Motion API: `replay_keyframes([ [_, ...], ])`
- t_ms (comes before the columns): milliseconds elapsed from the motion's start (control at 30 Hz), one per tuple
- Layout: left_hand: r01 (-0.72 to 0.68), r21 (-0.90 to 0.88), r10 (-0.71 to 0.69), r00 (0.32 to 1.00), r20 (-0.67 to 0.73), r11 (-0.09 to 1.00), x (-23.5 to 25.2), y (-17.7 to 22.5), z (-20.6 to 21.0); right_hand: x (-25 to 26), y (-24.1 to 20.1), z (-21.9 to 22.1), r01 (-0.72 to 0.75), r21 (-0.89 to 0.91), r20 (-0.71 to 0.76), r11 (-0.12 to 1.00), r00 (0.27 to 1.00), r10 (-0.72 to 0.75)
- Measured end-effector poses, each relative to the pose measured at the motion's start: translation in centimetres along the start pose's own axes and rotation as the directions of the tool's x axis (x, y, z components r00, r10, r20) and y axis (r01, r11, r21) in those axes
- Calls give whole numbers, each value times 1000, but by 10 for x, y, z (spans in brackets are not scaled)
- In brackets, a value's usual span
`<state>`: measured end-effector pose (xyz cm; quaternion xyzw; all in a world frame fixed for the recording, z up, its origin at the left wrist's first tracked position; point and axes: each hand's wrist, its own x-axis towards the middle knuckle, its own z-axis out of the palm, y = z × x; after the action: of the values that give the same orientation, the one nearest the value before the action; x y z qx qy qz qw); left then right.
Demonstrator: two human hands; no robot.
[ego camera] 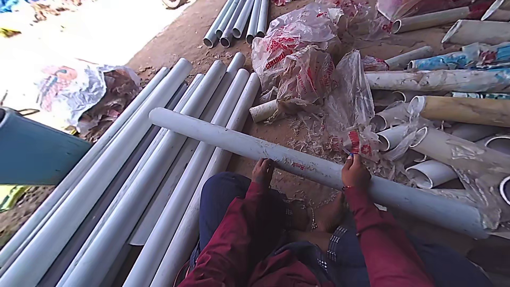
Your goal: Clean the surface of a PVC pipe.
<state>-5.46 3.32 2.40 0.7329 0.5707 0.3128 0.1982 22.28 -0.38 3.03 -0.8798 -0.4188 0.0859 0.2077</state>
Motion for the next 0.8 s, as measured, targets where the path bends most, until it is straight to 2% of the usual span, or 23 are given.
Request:
replay_keyframes([
  [200,46,66,-52,995,85,997,4,4,1,-1,0,-1,2,-11,-9,1000,1000,-2],
  [267,34,72,-44,988,150,997,2,7,2,-1,-1,-1,0,-7,-8,1000,1000,0],
  [300,-2,69,-14,973,232,998,-2,8,3,0,-1,0,0,-6,-13,1000,1000,0],
  [333,-50,59,23,920,391,997,-7,11,6,0,0,0,-3,-4,-13,1000,1000,3],
  [367,-98,44,51,791,609,994,-14,17,11,1,-1,0,-9,-4,-4,1000,1000,9],
  [400,-148,27,73,626,777,989,-23,23,22,2,-1,0,-19,-7,16,1000,1000,19],
  [433,-185,-2,99,519,849,983,-32,30,35,4,-1,-1,-22,-11,35,1000,999,23],
  [467,-185,-11,99,475,874,983,-38,38,42,6,0,-2,-21,-10,40,1000,999,21],
  [500,-131,0,65,487,871,991,-37,43,42,5,0,-1,-14,-2,27,1000,1000,14],
  [533,-56,26,8,535,845,998,-33,45,37,3,2,1,-6,5,5,1000,1000,6],
  [667,159,161,-224,770,598,974,-8,42,-1,-6,5,4,23,11,-66,1000,998,-22],
  [733,215,153,-260,875,409,965,-7,30,-10,-6,3,4,27,20,-65,999,998,-26],
  [800,210,148,-246,921,303,966,-5,18,-11,-4,1,3,17,25,-52,1000,999,-16],
])
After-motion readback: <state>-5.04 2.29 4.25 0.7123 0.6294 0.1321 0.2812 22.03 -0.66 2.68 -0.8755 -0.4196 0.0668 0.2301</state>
